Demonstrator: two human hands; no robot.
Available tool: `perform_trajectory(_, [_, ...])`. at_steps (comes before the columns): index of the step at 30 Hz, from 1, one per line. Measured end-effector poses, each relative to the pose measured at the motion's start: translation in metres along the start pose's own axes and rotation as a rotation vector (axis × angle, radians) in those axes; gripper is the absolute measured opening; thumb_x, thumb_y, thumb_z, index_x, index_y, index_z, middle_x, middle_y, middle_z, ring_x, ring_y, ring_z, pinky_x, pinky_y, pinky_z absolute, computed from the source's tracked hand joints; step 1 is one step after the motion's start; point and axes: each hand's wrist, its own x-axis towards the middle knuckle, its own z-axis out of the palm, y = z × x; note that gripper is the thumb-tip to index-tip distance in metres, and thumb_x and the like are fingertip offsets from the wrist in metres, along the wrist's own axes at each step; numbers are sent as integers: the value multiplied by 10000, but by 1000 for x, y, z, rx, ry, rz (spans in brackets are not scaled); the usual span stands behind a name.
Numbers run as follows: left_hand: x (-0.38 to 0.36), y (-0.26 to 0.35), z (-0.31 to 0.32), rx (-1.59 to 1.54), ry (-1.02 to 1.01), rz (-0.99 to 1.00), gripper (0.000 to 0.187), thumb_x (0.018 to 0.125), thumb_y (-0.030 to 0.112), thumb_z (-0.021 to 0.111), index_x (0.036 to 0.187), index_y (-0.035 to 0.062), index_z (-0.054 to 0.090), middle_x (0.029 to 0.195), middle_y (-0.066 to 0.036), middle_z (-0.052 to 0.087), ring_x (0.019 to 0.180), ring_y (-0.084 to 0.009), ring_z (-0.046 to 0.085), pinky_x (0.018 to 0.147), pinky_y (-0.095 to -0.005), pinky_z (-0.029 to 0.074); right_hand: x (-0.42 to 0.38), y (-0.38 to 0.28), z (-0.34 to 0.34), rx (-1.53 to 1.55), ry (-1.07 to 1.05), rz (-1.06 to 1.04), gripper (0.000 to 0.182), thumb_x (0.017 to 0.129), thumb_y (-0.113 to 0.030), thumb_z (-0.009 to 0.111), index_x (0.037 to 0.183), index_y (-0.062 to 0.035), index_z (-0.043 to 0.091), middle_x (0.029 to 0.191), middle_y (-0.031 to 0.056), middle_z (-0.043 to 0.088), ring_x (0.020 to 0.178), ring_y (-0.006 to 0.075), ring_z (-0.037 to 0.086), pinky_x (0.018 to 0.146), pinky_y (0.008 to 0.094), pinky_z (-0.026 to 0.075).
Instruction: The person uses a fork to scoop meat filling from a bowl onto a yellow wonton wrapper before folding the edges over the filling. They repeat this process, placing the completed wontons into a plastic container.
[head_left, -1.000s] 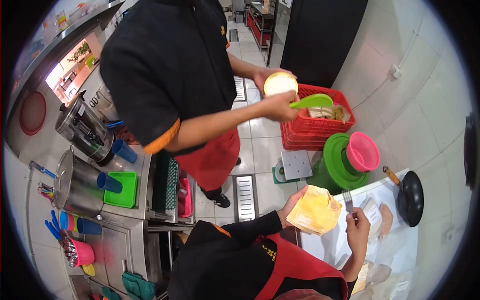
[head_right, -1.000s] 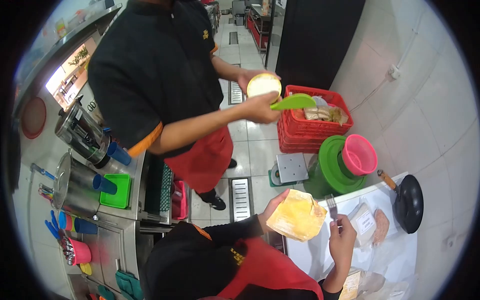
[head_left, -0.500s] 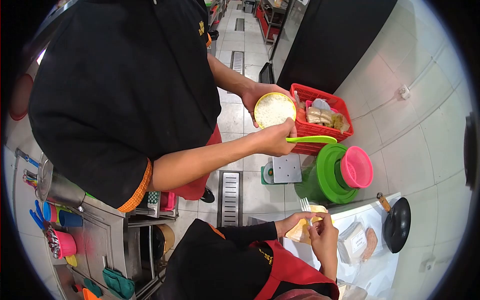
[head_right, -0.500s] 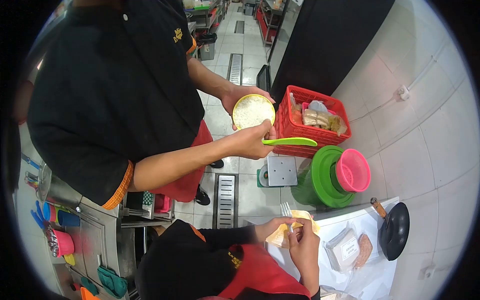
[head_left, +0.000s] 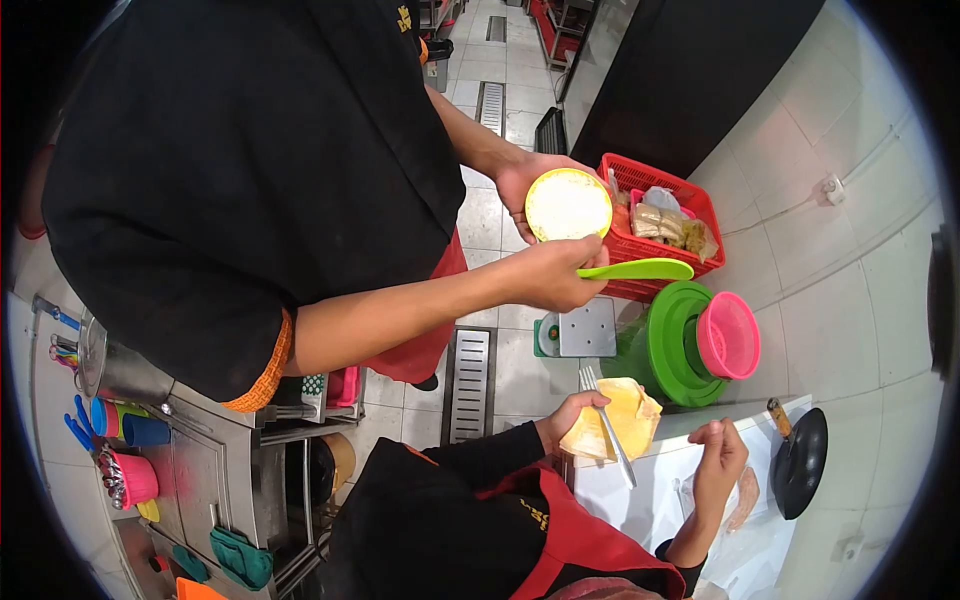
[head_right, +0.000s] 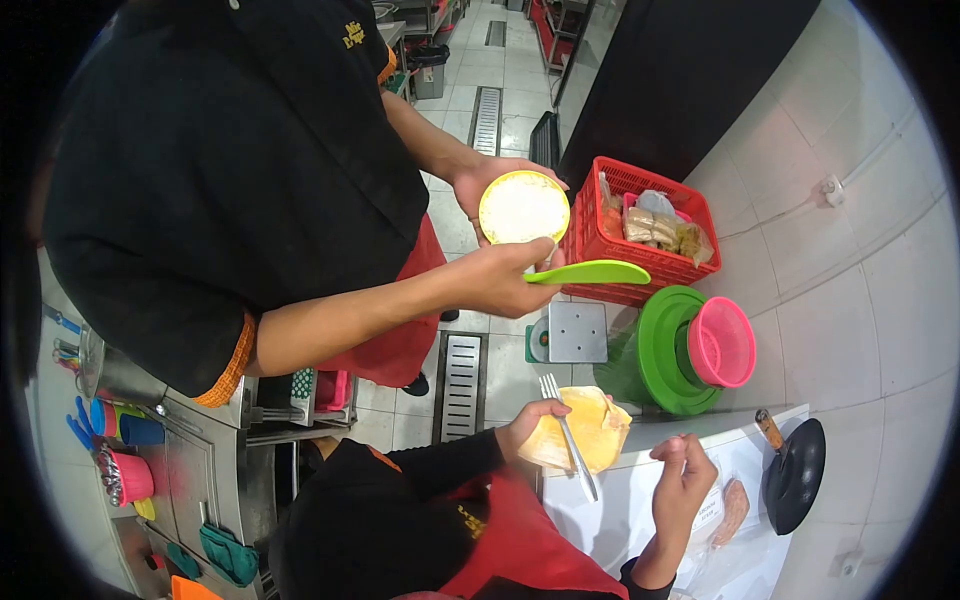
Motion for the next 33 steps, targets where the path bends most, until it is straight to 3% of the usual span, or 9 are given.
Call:
perform_trajectory(5, [-1,17,-2,-13,-12,94,559,833,204,454,1354,29,349,1338,-183,446,1192,-321,485,1028,-420,366,24,9,12,-52,257,-250,104,876,10,463,850,31,561,830,91,608,817,166,571,729,281,449])
perform_trajectory(8, [-8,31,-3,-36,-42,132,567,829,197,453,1357,24,345,1338,-187,444,1189,-327,486,1031,-418,362,26,16,12,-340,32,-16,176,827,87,428,921,42,570,852,106,621,891,177,592,814,302,455])
perform_trajectory(10, [-14,43,-6,-41,-35,157,604,814,199,451,1374,14,320,1359,-197,417,1214,-335,458,1049,-425,332,18,56,27,-534,-219,-53,225,820,2,511,1025,4,603,1007,190,625,987,339,578,890,387,429])
perform_trajectory(12, [-21,54,-12,-44,32,190,649,792,190,450,1388,-9,288,1390,-214,373,1259,-344,407,1078,-432,285,-11,100,44,-820,-587,18,407,830,-253,609,1184,-62,549,1217,164,547,1156,381,467,1001,484,335])
perform_trajectory(14, [-31,67,-15,-11,9,251,629,803,193,441,1374,-31,300,1372,-216,397,1243,-341,427,1075,-419,293,-38,94,64,-1079,-873,158,631,809,-520,564,1325,-175,456,1392,113,410,1327,394,271,1056,598,189])
perform_trajectory(19, [-56,85,-15,56,144,354,589,829,211,429,1341,-61,329,1334,-224,435,1201,-326,472,1052,-408,329,-37,106,52,-1194,-518,0,308,883,-279,532,1152,-153,614,1309,125,501,1294,382,344,1051,596,200])
perform_trajectory(22, [-60,85,-10,51,135,392,566,833,216,432,1314,-74,357,1281,-227,484,1157,-328,510,1031,-404,356,-6,98,36,-828,-298,45,196,884,-130,516,1013,-84,656,1192,135,584,1164,346,500,1004,513,321])
perform_trajectory(26, [-63,81,-4,78,167,396,576,829,220,431,1319,-71,351,1294,-226,471,1169,-331,498,1035,-400,352,49,30,52,-98,58,-103,71,861,-44,543,860,5,595,826,110,597,765,235,579,696,268,463])
perform_trajectory(33, [-68,72,-7,70,107,407,599,801,227,441,1347,-5,351,1305,-201,465,1177,-310,495,1021,-381,371,117,-63,115,-251,-23,-598,75,740,23,633,801,-11,604,774,99,579,722,235,545,659,318,436])
